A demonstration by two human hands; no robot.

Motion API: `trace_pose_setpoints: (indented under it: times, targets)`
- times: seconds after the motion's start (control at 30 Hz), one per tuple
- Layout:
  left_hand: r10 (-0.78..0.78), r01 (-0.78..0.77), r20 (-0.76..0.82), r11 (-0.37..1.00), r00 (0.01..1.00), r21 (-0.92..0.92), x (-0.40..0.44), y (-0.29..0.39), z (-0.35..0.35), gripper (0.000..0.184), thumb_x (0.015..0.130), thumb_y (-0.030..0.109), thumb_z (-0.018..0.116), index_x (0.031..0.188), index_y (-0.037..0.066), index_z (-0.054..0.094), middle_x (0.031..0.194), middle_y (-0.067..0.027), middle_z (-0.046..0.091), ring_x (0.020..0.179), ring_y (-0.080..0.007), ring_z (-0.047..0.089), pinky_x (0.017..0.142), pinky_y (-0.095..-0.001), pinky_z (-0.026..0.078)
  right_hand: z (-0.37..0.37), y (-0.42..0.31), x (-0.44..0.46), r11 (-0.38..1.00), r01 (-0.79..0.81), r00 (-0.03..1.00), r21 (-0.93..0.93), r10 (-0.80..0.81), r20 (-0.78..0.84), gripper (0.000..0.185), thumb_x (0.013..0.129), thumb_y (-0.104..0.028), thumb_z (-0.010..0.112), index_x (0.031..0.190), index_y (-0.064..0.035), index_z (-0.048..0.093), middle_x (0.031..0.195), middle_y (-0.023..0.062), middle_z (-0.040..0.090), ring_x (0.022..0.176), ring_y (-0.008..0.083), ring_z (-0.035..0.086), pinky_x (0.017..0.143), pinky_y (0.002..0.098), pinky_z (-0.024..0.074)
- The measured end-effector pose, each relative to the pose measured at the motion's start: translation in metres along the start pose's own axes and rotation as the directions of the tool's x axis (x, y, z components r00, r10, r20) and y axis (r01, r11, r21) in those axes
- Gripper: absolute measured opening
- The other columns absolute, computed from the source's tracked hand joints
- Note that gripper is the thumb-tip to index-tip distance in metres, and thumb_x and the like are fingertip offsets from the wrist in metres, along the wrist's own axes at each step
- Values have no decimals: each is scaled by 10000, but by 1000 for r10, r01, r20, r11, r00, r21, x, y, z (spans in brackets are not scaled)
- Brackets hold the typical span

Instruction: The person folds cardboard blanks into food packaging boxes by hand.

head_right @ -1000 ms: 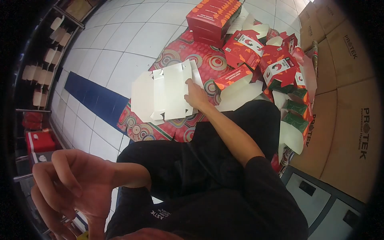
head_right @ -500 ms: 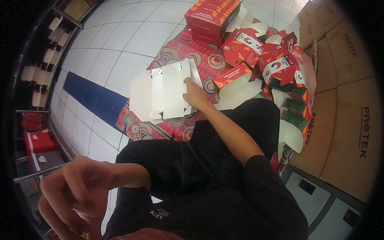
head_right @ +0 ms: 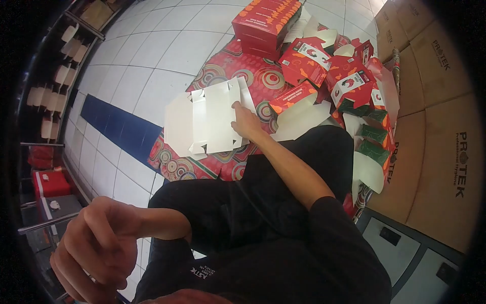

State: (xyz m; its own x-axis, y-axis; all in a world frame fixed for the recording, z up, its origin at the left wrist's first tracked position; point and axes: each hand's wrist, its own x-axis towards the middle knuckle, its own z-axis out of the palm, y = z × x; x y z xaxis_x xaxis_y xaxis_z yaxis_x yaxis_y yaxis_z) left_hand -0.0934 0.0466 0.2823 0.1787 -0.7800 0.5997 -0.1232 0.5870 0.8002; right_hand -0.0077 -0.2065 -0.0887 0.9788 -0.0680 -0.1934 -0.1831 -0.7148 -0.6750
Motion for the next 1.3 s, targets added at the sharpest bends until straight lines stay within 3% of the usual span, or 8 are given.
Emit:
trace_pose_setpoints:
  times: [0.2,0.43,0.53,0.83,1.07,1.13,1.2,1.3]
  targets:
    - [276,-250,-143,952,950,177,0,-11,8,169,915,64,863,943,212,786,963,44,701,893,-131,628,884,-333,541,-1,-1,-1,1000,12,1000,0,-12,4,594,874,-126,786,1389,-64,496,1263,244,714,1178,469,704,953,585,564]
    - [660,-428,-330,714,675,554,-4,-32,16,183,965,90,843,928,269,852,858,113,767,795,-22,683,787,-241,561,0,-1,-1,1000,23,1000,0,-23,3,598,873,-126,787,1389,-66,490,1252,249,715,1169,469,708,951,589,564]
    - [527,-216,-436,782,729,585,-15,-21,17,197,991,141,828,912,315,872,853,139,769,790,8,656,750,-207,539,-1,-1,-1,1000,5,1000,-12,-4,17,602,873,-129,788,1391,-68,486,1252,246,715,1161,470,710,948,589,565]
    - [421,-247,-520,895,743,372,-12,-23,25,308,770,-91,874,829,195,776,845,42,702,689,-134,675,703,-225,561,-3,-3,-2,1000,3,1000,3,-3,20,576,881,-139,783,1379,-82,500,1274,222,715,1174,456,707,967,583,558]
    - [433,-310,-451,895,781,322,-5,-35,22,240,780,-34,886,822,168,764,812,0,727,700,-156,688,682,-260,564,10,11,8,983,113,991,146,-102,-83,390,888,-162,780,1241,-53,657,1153,217,755,1125,465,718,968,561,562]
    - [459,-359,-403,884,792,299,-4,-27,11,210,795,-16,882,829,159,771,805,-16,752,710,-163,696,674,-269,558,7,8,13,944,145,988,296,-120,-100,277,925,-213,778,1133,-33,748,980,161,772,972,360,769,835,474,614]
    - [7,-1,-30,979,1000,202,0,-3,-3,142,947,185,838,1063,159,760,1106,-59,595,1148,-250,543,1058,-501,451,-7,-1,15,883,78,997,463,-71,-31,243,962,-224,747,1109,-33,770,926,117,759,899,277,759,750,411,607]
    - [142,-114,-32,893,989,436,12,-27,-12,70,975,310,867,970,243,887,913,72,801,843,-91,702,731,-276,558,-36,-15,13,696,65,994,715,-106,13,245,1032,-239,673,1096,-38,797,888,50,734,797,141,720,619,304,573]
